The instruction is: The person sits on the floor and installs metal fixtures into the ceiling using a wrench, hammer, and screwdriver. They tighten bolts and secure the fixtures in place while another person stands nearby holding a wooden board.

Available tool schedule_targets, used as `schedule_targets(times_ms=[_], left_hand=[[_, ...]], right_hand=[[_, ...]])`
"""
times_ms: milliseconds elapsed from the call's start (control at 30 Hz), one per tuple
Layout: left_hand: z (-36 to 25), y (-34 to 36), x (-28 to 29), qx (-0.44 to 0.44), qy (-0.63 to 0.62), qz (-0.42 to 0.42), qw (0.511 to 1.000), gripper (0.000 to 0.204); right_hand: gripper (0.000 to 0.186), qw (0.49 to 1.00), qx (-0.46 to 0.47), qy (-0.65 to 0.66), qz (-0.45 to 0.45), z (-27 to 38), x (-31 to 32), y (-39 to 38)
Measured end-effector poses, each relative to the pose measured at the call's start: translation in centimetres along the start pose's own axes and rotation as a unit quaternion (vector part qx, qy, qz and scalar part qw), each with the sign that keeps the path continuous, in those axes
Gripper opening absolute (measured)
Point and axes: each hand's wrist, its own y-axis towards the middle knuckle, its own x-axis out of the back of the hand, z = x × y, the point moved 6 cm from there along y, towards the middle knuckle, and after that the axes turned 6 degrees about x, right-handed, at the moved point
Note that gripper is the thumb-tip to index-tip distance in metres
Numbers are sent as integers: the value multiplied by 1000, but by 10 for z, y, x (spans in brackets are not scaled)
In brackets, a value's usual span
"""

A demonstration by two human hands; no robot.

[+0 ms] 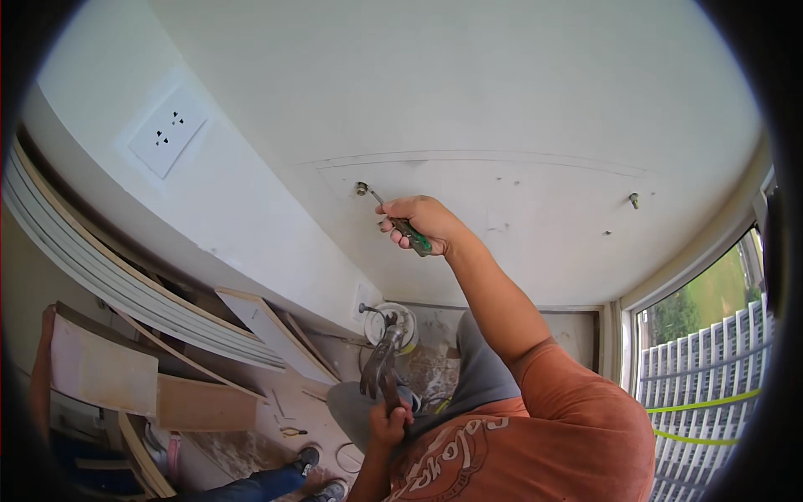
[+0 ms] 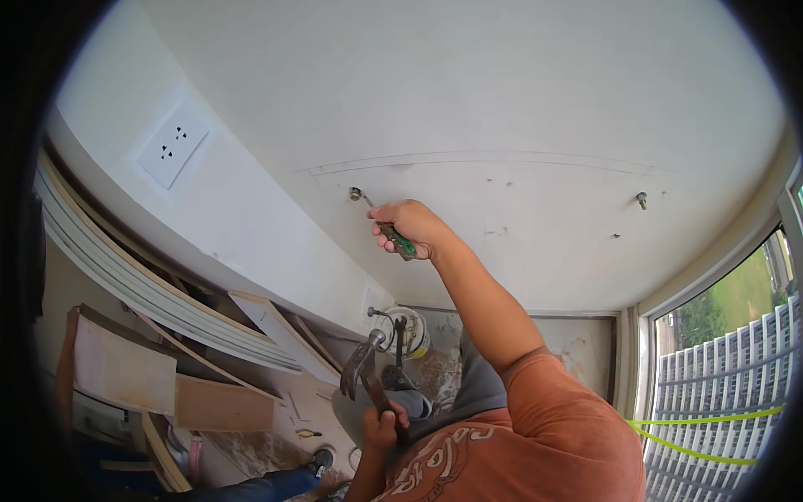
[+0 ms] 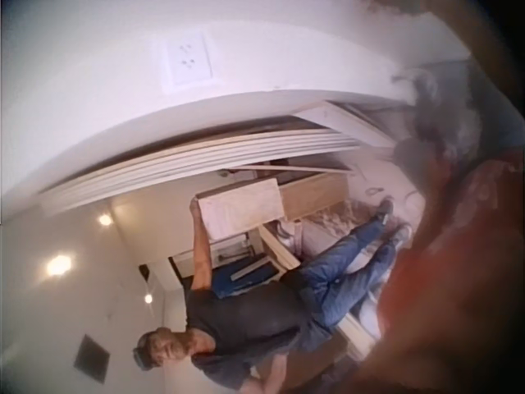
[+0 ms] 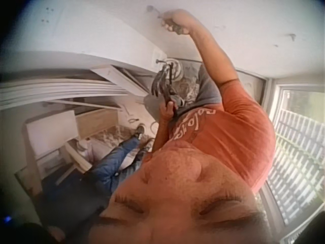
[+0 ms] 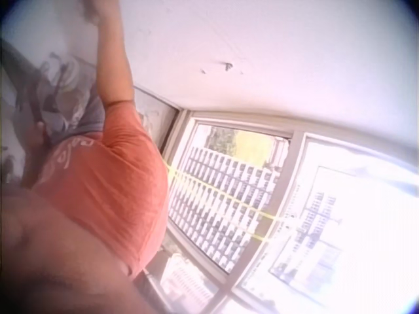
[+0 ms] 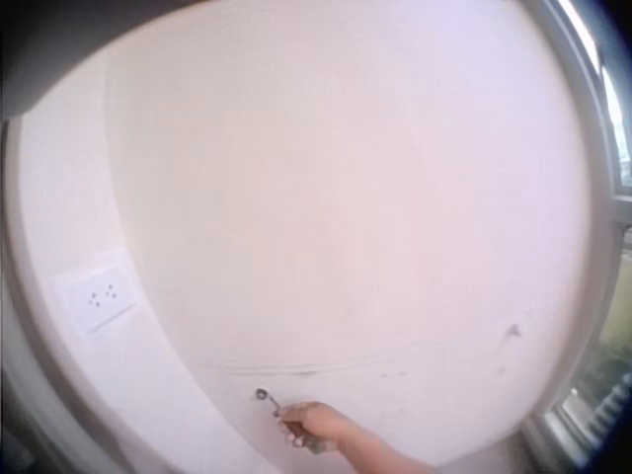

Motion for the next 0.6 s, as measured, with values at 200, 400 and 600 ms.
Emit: schedule_targets(times_ms=[200,400,600], left_hand=[[-18,21,-1,-38,-3,-16,999,41],[-86,48,-4,-203,90,-54,973,51],[-86,99,20,-238,249,-140,928,21]], right_hand=[[26,989,19,115,-87,-11,-45,2],[13,977,8,197,-85,-9,-55,9],[13,980,0,184,-70,-4,-48,13]])
